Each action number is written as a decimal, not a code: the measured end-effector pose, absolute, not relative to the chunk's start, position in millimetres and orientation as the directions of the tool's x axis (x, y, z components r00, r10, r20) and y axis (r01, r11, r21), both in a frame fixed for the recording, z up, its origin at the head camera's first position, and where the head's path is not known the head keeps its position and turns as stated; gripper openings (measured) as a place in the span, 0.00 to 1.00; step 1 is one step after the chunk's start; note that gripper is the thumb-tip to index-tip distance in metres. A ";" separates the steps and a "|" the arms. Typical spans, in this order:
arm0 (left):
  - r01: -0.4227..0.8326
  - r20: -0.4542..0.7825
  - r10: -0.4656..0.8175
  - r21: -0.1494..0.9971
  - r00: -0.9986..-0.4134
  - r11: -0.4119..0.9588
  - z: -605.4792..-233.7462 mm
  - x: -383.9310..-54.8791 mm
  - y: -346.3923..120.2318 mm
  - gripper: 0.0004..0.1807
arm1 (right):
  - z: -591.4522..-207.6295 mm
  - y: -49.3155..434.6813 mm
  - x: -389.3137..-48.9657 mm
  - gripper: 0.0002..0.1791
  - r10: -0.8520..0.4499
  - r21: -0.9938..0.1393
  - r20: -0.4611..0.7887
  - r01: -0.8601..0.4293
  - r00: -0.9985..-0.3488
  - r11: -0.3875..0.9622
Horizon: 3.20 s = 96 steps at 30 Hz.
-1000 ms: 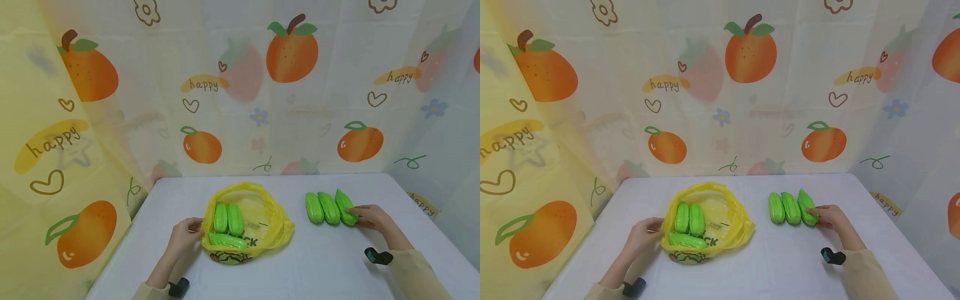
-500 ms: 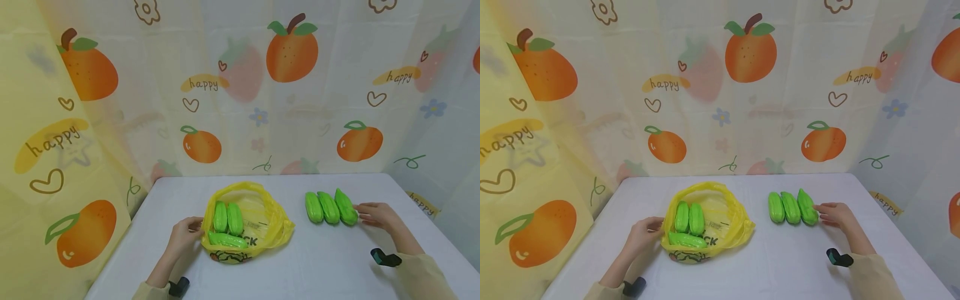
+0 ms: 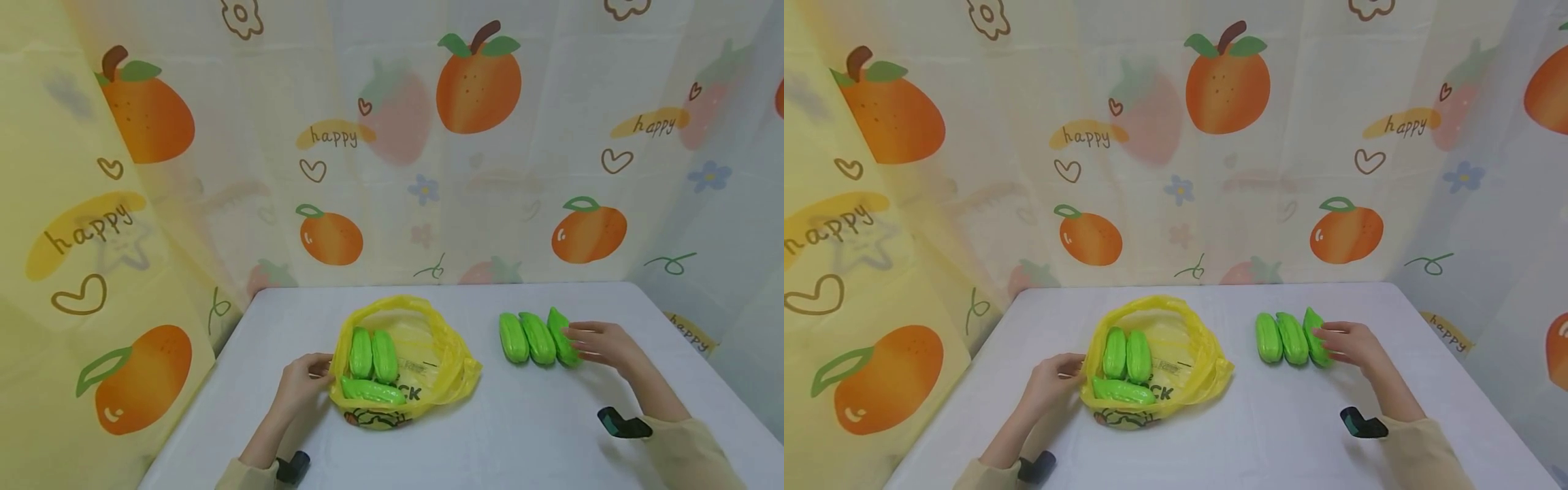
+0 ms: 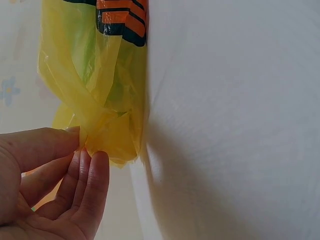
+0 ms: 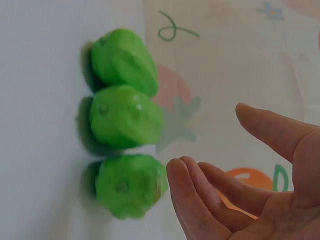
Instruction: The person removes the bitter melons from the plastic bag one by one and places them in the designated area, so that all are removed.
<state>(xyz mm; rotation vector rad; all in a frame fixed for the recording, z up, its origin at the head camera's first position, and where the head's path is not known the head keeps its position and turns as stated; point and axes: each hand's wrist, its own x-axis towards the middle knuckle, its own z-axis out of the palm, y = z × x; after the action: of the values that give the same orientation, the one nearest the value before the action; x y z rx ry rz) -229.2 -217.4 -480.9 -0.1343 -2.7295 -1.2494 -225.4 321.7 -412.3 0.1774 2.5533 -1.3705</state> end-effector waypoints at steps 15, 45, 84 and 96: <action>0.124 0.149 0.016 0.750 -0.989 0.650 -480.2 -229.0 -216.7 0.19 | -412.0 264.7 -233.6 0.39 -0.069 -0.835 -0.211 0.143 -0.975 0.531; 0.127 0.159 0.012 0.740 -0.987 0.661 -482.9 -229.9 -216.4 0.19 | -417.6 158.7 -257.5 0.27 -0.188 -0.886 -0.185 0.081 -0.965 0.456; 0.132 0.161 0.016 0.742 -0.987 0.657 -485.7 -230.4 -219.1 0.19 | -446.0 51.2 -235.0 0.20 -0.420 -0.893 -0.173 -0.038 -0.891 0.449; 0.124 0.152 0.015 0.738 -0.988 0.663 -484.4 -229.7 -218.9 0.19 | -452.0 44.1 -231.2 0.19 -0.456 -0.870 -0.189 -0.067 -0.869 0.488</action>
<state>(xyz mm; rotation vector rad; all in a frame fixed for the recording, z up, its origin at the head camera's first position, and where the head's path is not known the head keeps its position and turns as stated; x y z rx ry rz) -229.7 -218.9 -484.4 -0.1148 -2.7424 -1.2321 -231.2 44.1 -452.0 -0.4354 2.3409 -1.3439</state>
